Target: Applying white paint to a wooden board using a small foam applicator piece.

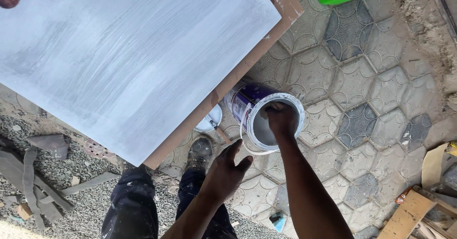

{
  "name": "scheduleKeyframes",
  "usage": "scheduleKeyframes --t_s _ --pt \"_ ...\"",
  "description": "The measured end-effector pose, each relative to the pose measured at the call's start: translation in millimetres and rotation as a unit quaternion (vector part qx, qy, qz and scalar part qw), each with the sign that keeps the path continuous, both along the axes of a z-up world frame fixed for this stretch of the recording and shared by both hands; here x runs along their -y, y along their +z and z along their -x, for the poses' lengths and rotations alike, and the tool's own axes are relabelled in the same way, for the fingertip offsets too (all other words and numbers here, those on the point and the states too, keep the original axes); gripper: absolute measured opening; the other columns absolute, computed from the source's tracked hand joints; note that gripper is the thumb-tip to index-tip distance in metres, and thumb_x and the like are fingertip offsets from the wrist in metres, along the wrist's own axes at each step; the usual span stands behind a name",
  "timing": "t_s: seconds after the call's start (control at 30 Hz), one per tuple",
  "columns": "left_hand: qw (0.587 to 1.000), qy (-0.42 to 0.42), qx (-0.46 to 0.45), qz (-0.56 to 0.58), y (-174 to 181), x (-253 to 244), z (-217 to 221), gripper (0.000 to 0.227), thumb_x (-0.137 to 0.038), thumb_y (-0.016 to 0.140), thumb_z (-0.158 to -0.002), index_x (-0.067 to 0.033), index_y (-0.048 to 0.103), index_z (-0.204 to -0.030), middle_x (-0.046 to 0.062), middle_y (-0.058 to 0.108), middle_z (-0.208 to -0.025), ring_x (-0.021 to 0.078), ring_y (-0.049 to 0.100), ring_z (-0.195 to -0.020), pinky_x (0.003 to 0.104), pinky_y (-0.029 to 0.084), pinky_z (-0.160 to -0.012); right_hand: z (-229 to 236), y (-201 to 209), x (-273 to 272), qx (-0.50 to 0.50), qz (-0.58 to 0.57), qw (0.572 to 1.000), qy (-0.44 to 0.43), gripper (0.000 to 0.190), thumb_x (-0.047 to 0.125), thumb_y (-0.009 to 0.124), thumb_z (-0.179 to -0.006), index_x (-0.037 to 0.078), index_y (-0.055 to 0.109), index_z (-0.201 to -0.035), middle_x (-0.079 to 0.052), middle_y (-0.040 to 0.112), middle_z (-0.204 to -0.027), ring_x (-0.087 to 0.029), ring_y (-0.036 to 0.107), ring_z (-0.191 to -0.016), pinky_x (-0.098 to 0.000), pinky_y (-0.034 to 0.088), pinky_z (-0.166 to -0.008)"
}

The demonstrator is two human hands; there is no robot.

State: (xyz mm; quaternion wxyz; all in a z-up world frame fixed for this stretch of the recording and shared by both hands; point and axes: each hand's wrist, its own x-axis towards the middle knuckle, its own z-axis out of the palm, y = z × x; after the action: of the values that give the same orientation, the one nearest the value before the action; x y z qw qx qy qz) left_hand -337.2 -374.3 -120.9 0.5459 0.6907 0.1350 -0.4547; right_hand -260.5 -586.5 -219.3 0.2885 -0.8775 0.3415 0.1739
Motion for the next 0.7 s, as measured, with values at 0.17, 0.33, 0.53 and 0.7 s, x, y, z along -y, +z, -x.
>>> scheduleKeyframes --t_s 0.17,0.33,0.53,0.7 --pt "0.989 0.103 -0.087 0.06 -1 6 -8 0.065 -0.043 0.053 -0.098 -0.0135 0.042 -0.155 0.011 0.049 -0.158 0.0269 0.044 -0.148 0.043 0.036 -0.12 14 1 38 -0.095 -0.23 0.929 -0.274 0.015 0.018 0.065 -0.082 0.005 0.067 -0.075 -0.01 0.057 -0.06 -0.018 0.049 -0.046 -0.0273 0.028 -0.04" --pt "0.963 0.213 -0.129 0.1 -12 22 -12 0.063 -0.044 0.052 -0.102 -0.0096 0.045 -0.154 0.014 0.051 -0.157 0.0275 0.043 -0.148 0.043 0.036 -0.123 23 20 37 -0.12 -0.372 0.866 -0.313 0.009 0.013 0.063 -0.085 0.005 0.065 -0.089 -0.009 0.057 -0.068 -0.024 0.061 -0.056 -0.0273 0.034 -0.047" --pt "0.943 0.293 -0.109 0.118 -28 35 -5 0.053 -0.03 0.053 -0.104 -0.001 0.051 -0.149 0.024 0.058 -0.148 0.0345 0.046 -0.145 0.047 0.032 -0.124 10 10 36 -0.255 -0.404 0.846 -0.236 0.014 0.021 0.064 -0.079 0.01 0.061 -0.072 -0.005 0.049 -0.06 -0.016 0.051 -0.049 -0.0229 0.026 -0.043" --pt "0.925 0.338 -0.101 0.14 -21 31 1 0.055 -0.035 0.051 -0.106 0.0009 0.051 -0.148 0.027 0.059 -0.144 0.0369 0.048 -0.143 0.048 0.034 -0.123 -5 15 37 -0.284 -0.376 0.857 -0.208 0.032 0.026 0.07 -0.082 0.008 0.058 -0.057 -0.001 0.035 -0.043 -0.01 0.034 -0.034 -0.0186 0.016 -0.035"
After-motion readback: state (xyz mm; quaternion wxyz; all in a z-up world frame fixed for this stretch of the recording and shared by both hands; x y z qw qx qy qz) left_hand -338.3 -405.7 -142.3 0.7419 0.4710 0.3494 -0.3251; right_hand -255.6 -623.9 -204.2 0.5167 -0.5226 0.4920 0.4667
